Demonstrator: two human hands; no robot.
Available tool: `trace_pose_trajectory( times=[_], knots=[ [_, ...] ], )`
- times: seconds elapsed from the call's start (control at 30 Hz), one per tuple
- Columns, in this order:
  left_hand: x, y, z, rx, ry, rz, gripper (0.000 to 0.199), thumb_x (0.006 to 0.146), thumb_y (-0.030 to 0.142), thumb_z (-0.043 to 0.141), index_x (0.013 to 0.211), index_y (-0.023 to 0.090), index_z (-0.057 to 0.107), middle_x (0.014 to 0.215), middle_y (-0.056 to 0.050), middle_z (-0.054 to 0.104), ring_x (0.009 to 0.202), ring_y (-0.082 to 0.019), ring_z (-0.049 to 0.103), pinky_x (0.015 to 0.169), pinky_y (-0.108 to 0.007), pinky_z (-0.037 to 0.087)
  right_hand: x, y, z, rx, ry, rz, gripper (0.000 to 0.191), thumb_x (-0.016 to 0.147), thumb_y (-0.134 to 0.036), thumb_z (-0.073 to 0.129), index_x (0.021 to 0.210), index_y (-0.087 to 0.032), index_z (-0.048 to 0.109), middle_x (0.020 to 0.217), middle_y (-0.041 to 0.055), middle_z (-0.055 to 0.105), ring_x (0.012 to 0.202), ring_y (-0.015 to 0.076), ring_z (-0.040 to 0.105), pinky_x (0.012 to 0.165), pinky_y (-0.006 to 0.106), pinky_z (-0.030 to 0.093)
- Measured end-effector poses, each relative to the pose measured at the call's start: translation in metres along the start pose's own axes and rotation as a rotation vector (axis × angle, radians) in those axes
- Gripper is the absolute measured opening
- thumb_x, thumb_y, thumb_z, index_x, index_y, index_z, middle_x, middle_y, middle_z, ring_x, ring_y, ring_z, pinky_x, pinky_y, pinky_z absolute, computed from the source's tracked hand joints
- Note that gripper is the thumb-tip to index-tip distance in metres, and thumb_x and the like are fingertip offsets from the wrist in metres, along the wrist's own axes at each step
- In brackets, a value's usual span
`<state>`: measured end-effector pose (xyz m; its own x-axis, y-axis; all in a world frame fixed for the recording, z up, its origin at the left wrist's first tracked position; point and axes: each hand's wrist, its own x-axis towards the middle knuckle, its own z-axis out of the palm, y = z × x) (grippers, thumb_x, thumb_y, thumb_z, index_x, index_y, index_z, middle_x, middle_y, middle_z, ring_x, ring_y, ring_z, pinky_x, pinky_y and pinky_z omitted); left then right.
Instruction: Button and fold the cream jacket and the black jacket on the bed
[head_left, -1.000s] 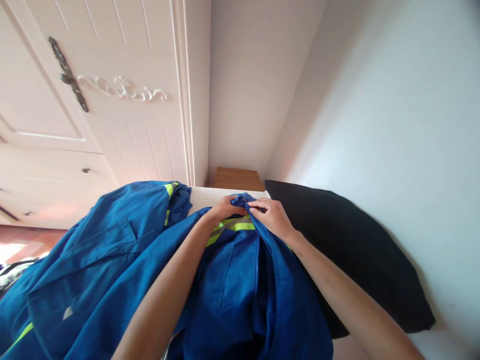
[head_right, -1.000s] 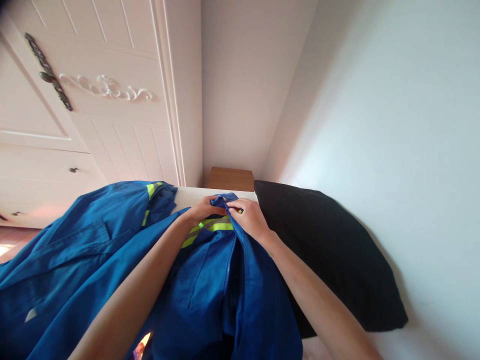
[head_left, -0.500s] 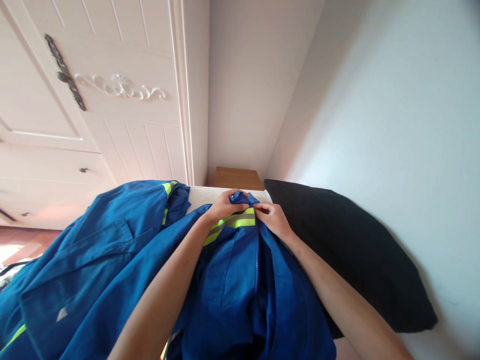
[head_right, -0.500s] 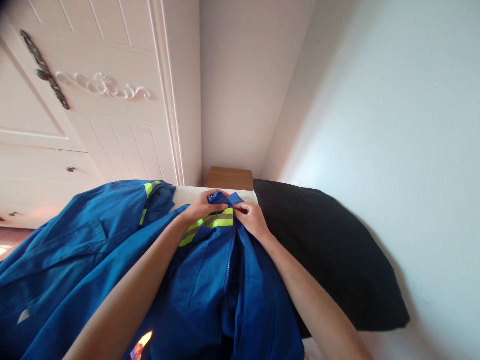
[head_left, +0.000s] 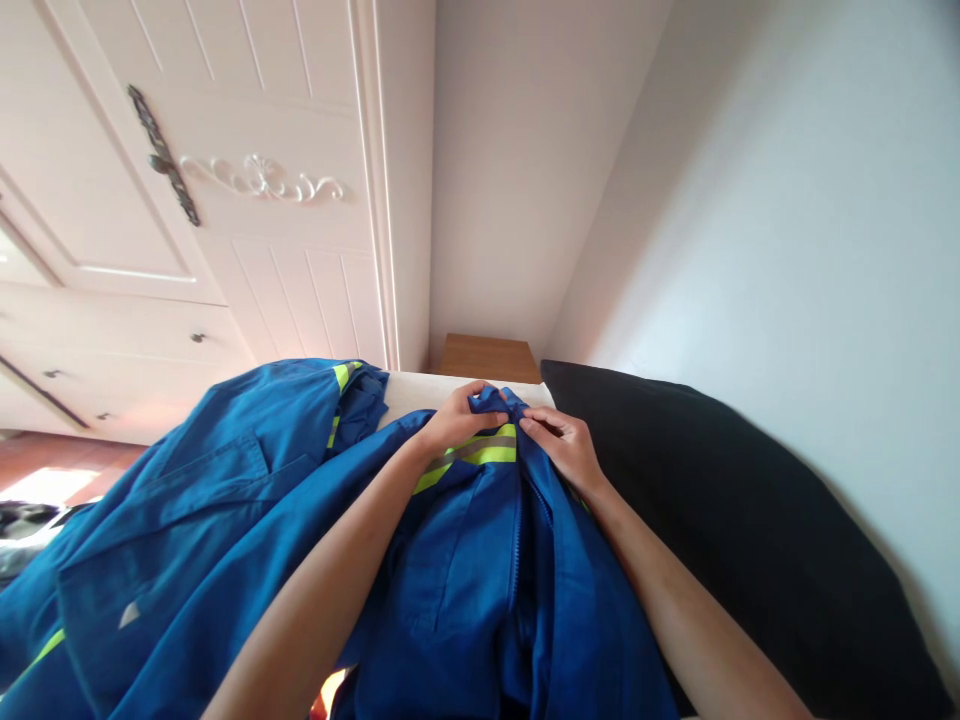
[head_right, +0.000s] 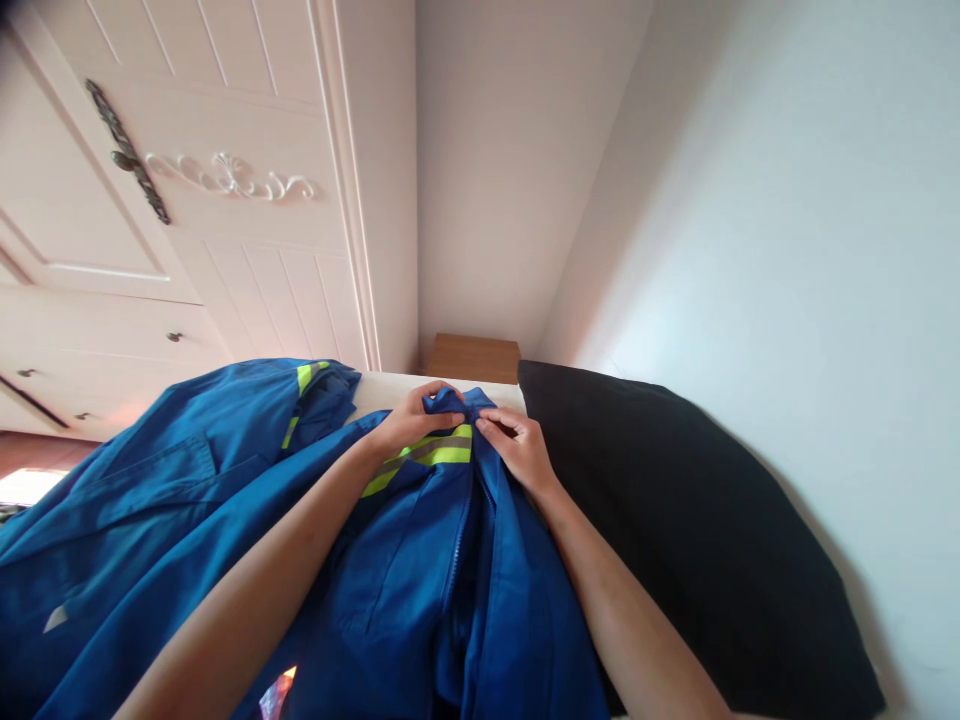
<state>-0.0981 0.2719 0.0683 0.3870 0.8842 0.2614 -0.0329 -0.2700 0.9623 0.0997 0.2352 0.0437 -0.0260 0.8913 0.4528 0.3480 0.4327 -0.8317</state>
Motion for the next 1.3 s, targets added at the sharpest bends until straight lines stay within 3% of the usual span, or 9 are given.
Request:
trace_pose_trajectory(
  times=[0.4, 0.73, 0.93, 1.13, 1.3],
  knots=[
    [0.004, -0.009, 0.002, 0.158, 0.034, 0.086, 0.026, 0.071, 0.031, 0.074, 0.09, 0.018, 0.063, 0.082, -0.001, 0.064, 0.077, -0.015, 0.059, 0.076, -0.027, 0.049, -0.002, 0.002, 0.0, -0.093, -0.041, -0.236, 0.014, 0.089, -0.029, 0.065, 0.094, -0.024, 0.077, 0.094, 0.0039, 0.075, 0.087, 0.0193, 0.07, 0.079, 0.031, 0.056],
    [0.007, -0.012, 0.003, 0.333, 0.05, 0.107, 0.021, 0.071, 0.023, 0.068, 0.091, 0.019, 0.063, 0.087, -0.001, 0.065, 0.082, -0.017, 0.06, 0.08, -0.029, 0.048, -0.005, -0.005, 0.001, -0.331, -0.101, -0.406, 0.022, 0.095, -0.025, 0.054, 0.096, -0.024, 0.076, 0.094, 0.0062, 0.073, 0.085, 0.0193, 0.069, 0.08, 0.032, 0.055],
    [0.008, -0.017, 0.004, 0.365, 0.071, 0.125, 0.018, 0.07, 0.021, 0.066, 0.088, 0.019, 0.063, 0.086, -0.001, 0.066, 0.085, -0.018, 0.06, 0.083, -0.03, 0.048, -0.009, -0.013, 0.003, -0.464, -0.194, -0.33, 0.029, 0.095, -0.029, 0.049, 0.092, -0.025, 0.078, 0.087, 0.0069, 0.072, 0.077, 0.0193, 0.067, 0.073, 0.032, 0.054],
    [0.009, -0.016, 0.001, 0.243, 0.094, 0.142, 0.021, 0.075, 0.028, 0.068, 0.093, 0.018, 0.062, 0.089, -0.003, 0.066, 0.084, -0.017, 0.061, 0.083, -0.03, 0.048, -0.006, -0.009, 0.008, -0.155, -0.093, -0.182, 0.022, 0.09, -0.035, 0.058, 0.095, -0.023, 0.076, 0.097, 0.006, 0.074, 0.086, 0.0211, 0.069, 0.08, 0.035, 0.056],
    [0.011, -0.021, -0.006, 0.232, 0.099, 0.116, 0.035, 0.074, 0.037, 0.071, 0.102, 0.017, 0.064, 0.091, -0.003, 0.066, 0.085, -0.017, 0.061, 0.082, -0.031, 0.048, -0.006, -0.003, 0.009, -0.011, -0.138, 0.001, 0.037, 0.084, -0.04, 0.065, 0.113, -0.018, 0.07, 0.096, 0.0064, 0.072, 0.079, 0.0189, 0.067, 0.075, 0.034, 0.056]
  ],
)
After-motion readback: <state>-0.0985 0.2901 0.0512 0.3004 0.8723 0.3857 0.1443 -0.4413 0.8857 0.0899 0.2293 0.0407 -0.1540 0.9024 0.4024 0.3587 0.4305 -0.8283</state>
